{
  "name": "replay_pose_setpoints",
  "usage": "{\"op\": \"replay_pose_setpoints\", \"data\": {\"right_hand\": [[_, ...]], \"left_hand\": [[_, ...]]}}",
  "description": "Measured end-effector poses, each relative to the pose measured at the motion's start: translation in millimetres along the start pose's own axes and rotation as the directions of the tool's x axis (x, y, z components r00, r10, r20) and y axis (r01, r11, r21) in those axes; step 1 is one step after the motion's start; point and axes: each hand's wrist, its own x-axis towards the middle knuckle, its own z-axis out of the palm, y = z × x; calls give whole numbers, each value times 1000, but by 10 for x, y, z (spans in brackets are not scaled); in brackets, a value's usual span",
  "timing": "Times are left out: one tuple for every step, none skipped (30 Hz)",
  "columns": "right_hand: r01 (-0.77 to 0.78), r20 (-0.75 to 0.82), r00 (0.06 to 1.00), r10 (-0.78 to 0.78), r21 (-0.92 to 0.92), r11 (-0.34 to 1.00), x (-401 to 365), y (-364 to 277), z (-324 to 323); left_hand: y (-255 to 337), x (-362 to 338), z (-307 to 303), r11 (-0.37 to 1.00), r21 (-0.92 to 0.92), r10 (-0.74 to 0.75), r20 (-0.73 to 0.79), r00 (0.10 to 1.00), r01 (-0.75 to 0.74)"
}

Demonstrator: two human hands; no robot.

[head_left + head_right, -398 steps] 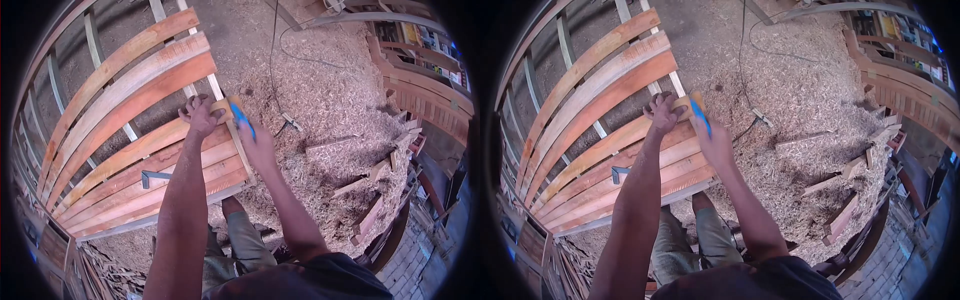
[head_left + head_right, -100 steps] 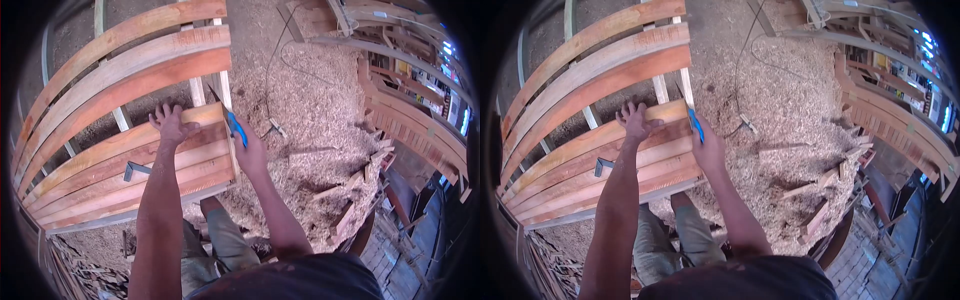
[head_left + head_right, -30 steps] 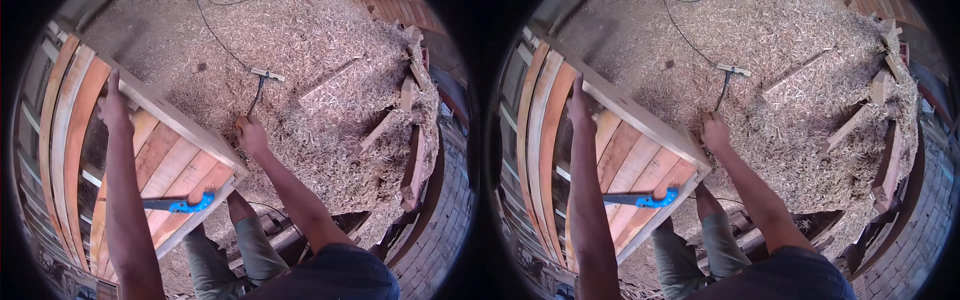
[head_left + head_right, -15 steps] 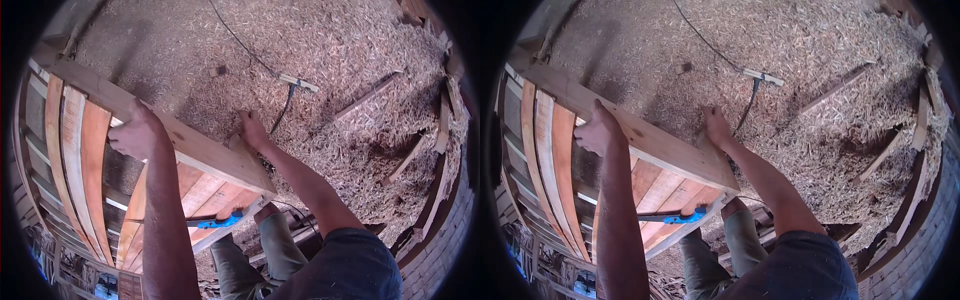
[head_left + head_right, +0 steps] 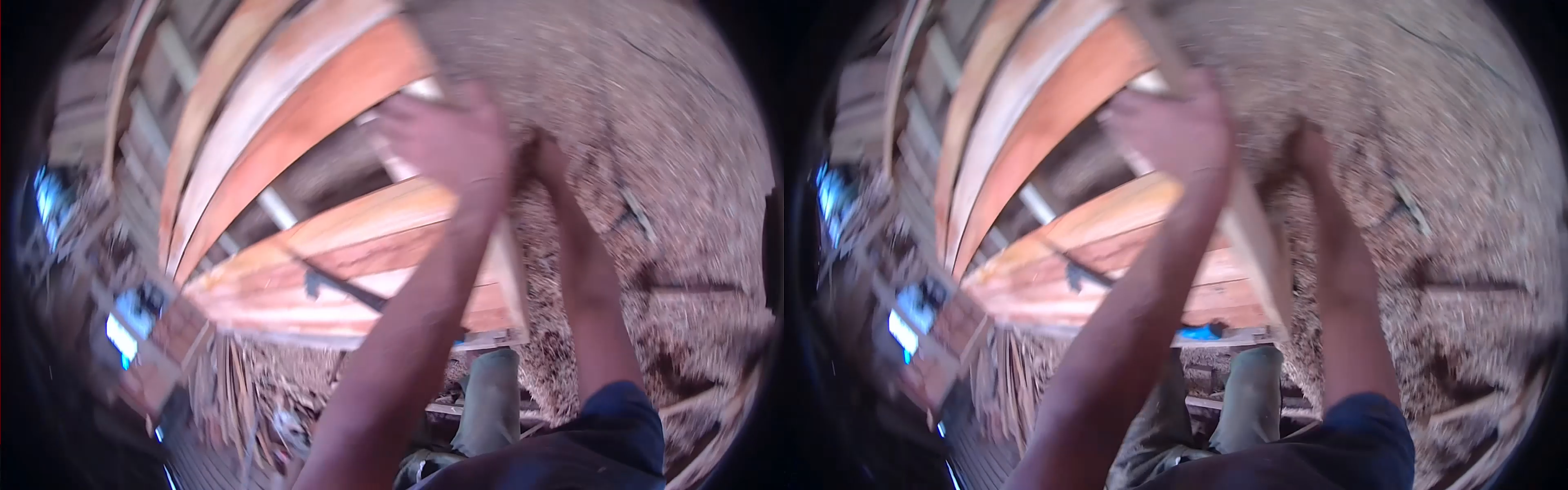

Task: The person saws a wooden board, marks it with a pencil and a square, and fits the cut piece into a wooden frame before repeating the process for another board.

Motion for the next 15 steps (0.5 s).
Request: {"op": "replay_pose_setpoints", "data": {"right_hand": [[35,-7,999,-34,135,990,-102,-30,-39],[36,-10,999,-35,159,987,-227,136,33],[49,45,993,-110,692,721,-422,74,-152],[-7,88,987,-136,863,506,-621,309,-167],[-19,77,991,-110,890,455,-812,503,-317],[-37,75,994,-77,913,406,-987,606,-647],[-21,38,999,-27,884,467,-1121,668,-934],[10,-33,999,34,844,537,-1212,674,-1268],[35,-116,988,100,808,589,-1271,674,-1641],[53,-190,969,159,786,617,-1341,589,-2004],[69,-262,941,215,769,636,-1487,464,-2323],[75,-319,908,272,762,643,-1703,259,-2531],[76,-368,869,332,761,644,-1960,-13,-2672],[74,-415,823,388,756,651,-2222,-337,-2661],[70,-459,771,441,750,657,-2485,-660,-2647]], "left_hand": [[13,20,-33,1000,8,-16,21,1000,16],[51,41,-76,999,9,-31,53,998,31],[70,60,-126,998,38,-58,102,993,55],[89,68,-167,995,62,-86,160,983,77],[108,56,-174,994,47,-108,169,980,101],[117,50,-219,991,35,-132,183,974,128],[125,54,-261,989,32,-150,217,965,147],[110,53,-299,986,30,-166,254,953,163],[95,42,-260,984,-20,-169,237,957,178],[84,49,-193,980,-78,-163,217,962,183],[36,17,-170,972,-138,-158,207,965,189],[-6,-15,-183,965,-159,-162,263,951,208],[-18,-23,-203,956,-188,-158,315,936,225],[-23,-24,-242,945,-218,-150,368,918,243],[-10,4,-300,932,-253,-138,417,898,261]]}}
